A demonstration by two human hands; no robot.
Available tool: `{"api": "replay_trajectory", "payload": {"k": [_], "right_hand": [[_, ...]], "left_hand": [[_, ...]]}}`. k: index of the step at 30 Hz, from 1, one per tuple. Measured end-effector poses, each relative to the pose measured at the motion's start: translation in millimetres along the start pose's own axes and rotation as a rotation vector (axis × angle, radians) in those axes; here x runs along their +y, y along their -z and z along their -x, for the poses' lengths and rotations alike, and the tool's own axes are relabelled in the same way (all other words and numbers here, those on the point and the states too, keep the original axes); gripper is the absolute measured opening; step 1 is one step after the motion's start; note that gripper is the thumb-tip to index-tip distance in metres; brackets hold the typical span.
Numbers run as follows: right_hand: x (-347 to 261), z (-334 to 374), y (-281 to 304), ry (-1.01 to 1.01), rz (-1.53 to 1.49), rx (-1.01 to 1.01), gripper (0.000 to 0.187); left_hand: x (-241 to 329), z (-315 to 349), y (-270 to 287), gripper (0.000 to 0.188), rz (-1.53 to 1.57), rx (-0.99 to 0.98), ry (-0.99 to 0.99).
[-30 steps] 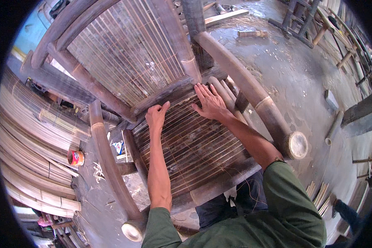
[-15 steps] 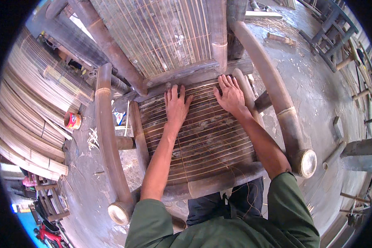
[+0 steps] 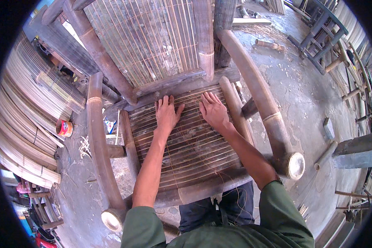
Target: The person weaves thin bamboo strips into the seat frame of a wooden chair. They interlace the strips by hand, pulling them through the existing weave and tightening them to form a flat surface. The person briefly uses a knife to trim a strip before continuing the weaving process.
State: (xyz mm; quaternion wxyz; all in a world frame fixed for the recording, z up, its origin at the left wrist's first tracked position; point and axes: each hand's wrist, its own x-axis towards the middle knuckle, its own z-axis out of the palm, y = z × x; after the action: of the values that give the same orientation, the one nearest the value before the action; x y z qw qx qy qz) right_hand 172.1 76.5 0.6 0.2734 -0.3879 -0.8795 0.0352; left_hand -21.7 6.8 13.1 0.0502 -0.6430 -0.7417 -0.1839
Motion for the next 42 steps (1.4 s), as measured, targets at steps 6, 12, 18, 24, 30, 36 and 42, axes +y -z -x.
{"api": "replay_trajectory", "payload": {"k": [6, 12, 18, 24, 30, 36, 42], "right_hand": [[5, 0, -2, 0.031, 0.078, 0.048, 0.035], [-10, -12, 9, -0.076, -0.077, -0.064, 0.038], [0, -12, -2, 0.045, 0.067, 0.017, 0.043], [3, -8, 0, 0.075, 0.027, -0.097, 0.048], [6, -7, -4, 0.024, 0.189, -0.159, 0.055], [-4, -15, 10, -0.028, 0.143, -0.208, 0.061], [-22, -7, 19, 0.052, 0.030, -0.100, 0.064]], "left_hand": [[8, 3, -6, 0.056, 0.012, 0.102, 0.000], [-5, 6, -7, 0.049, 0.009, 0.139, 0.032], [-1, 4, -3, 0.049, 0.008, 0.175, 0.048], [-7, -2, -4, 0.050, 0.077, 0.151, 0.140], [-28, -38, -9, 0.061, 0.095, -0.094, 0.047], [-32, -45, 18, 0.060, 0.183, -0.140, 0.075], [-34, -28, 24, 0.059, 0.330, -0.003, 0.163]]}}
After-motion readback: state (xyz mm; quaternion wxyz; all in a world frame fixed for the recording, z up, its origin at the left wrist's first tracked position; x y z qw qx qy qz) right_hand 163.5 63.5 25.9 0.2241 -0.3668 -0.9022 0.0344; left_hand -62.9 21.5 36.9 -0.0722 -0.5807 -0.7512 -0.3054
